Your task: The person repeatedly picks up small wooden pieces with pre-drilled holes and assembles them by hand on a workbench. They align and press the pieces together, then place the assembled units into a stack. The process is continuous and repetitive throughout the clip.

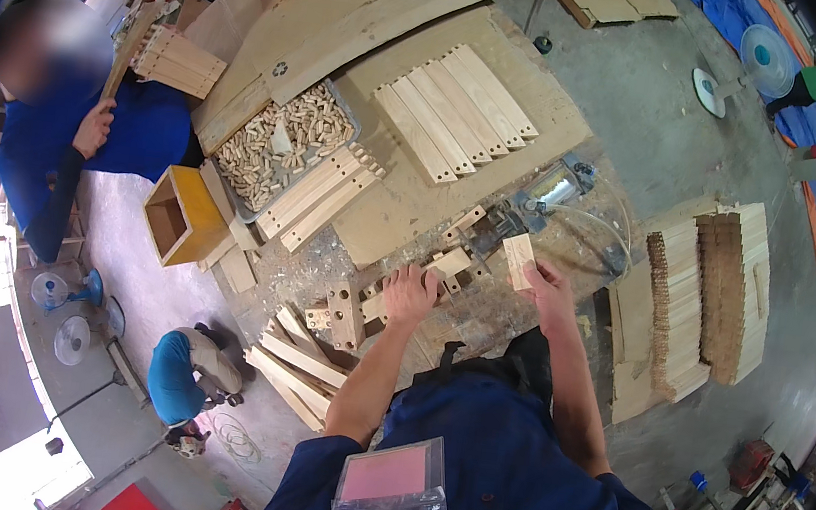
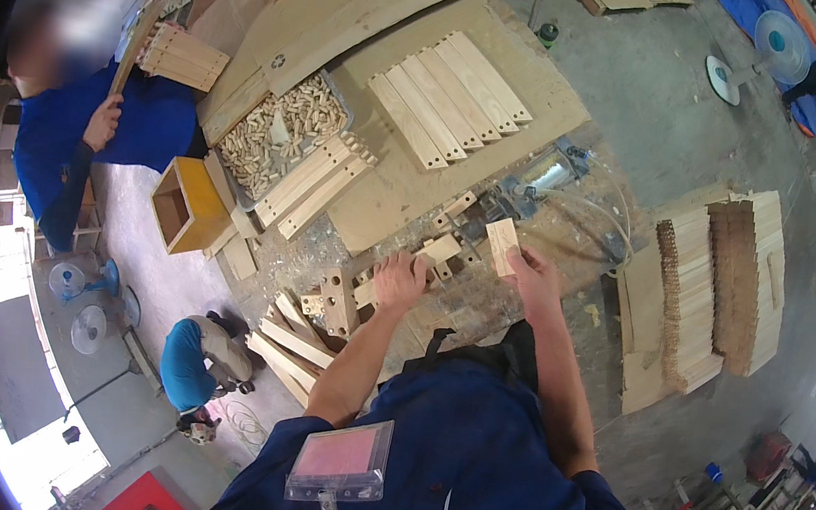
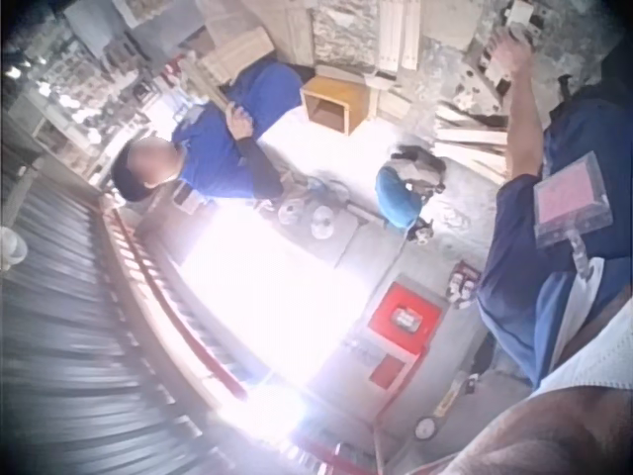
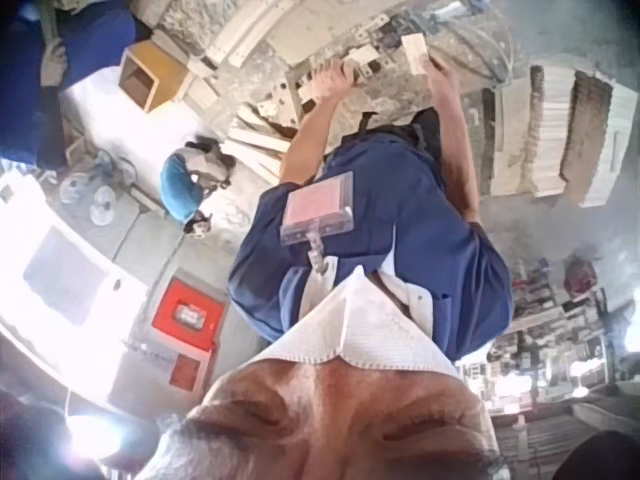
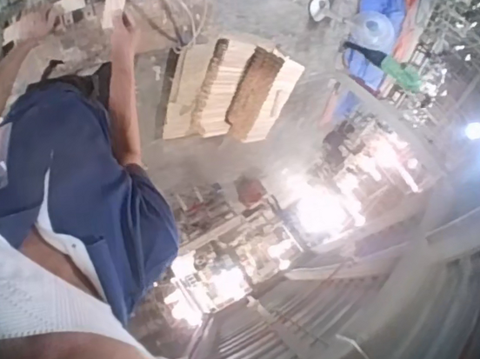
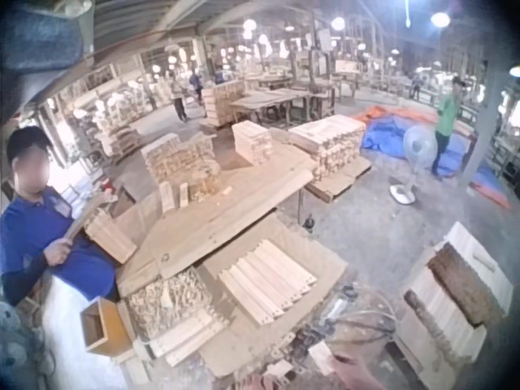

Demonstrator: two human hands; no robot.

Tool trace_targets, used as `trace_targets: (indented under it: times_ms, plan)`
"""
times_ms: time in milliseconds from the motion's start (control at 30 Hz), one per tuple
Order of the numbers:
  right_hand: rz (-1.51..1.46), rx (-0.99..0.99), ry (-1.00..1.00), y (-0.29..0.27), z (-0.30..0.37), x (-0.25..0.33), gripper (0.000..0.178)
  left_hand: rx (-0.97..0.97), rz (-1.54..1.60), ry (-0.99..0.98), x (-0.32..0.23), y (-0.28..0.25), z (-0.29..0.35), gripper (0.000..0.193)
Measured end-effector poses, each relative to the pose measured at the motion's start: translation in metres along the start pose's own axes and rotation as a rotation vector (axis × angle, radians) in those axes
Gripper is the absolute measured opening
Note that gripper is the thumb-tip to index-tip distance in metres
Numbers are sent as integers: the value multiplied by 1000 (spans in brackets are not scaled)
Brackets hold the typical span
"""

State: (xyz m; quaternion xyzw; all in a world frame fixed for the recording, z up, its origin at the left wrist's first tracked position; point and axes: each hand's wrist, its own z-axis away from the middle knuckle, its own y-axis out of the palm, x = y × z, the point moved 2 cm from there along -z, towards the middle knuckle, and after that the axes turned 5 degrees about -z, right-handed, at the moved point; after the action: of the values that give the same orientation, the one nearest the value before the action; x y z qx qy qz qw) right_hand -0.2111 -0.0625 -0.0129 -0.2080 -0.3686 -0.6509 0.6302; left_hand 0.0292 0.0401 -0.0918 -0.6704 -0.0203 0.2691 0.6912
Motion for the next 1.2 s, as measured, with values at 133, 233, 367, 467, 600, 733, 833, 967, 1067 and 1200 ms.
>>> trace_targets:
  times_ms: [133, 233, 367, 467, 600, 733, 833, 967, 1067, 1200]
  plan:
    - [-9, 25, 15, 8, 4, -12, 34, 12, 54, -11, -4, 2, 3, 37]
    - [18, 75, 35, 26, 8, -11, 32, 5, 76, -29, 7, -2, 0, 37]
    - [45, 153, 13, 19, 12, -9, 34, 31, 124, -59, 6, -5, 2, 37]
    - [29, 95, -11, 15, 8, -5, 34, -169, 196, 30, 1, -23, 8, 37]
    - [-39, 94, -41, 6, 9, -2, 31, -204, 289, 138, -34, -57, 15, 39]
    - [-47, 188, -29, 3, 12, 3, 28, -165, 288, 208, -50, -86, 18, 43]
    - [-61, 249, -6, 7, 16, 10, 28, -118, 270, 206, -45, -103, 14, 43]
    - [32, 277, 34, 11, 18, 18, 30, -124, 273, 225, -43, -110, 12, 35]
    - [32, 316, 36, 20, 16, 24, 30, -186, 310, 216, -40, -108, 9, 32]
    - [48, 345, 57, 28, 6, 31, 31, -140, 327, 171, -35, -105, 0, 33]
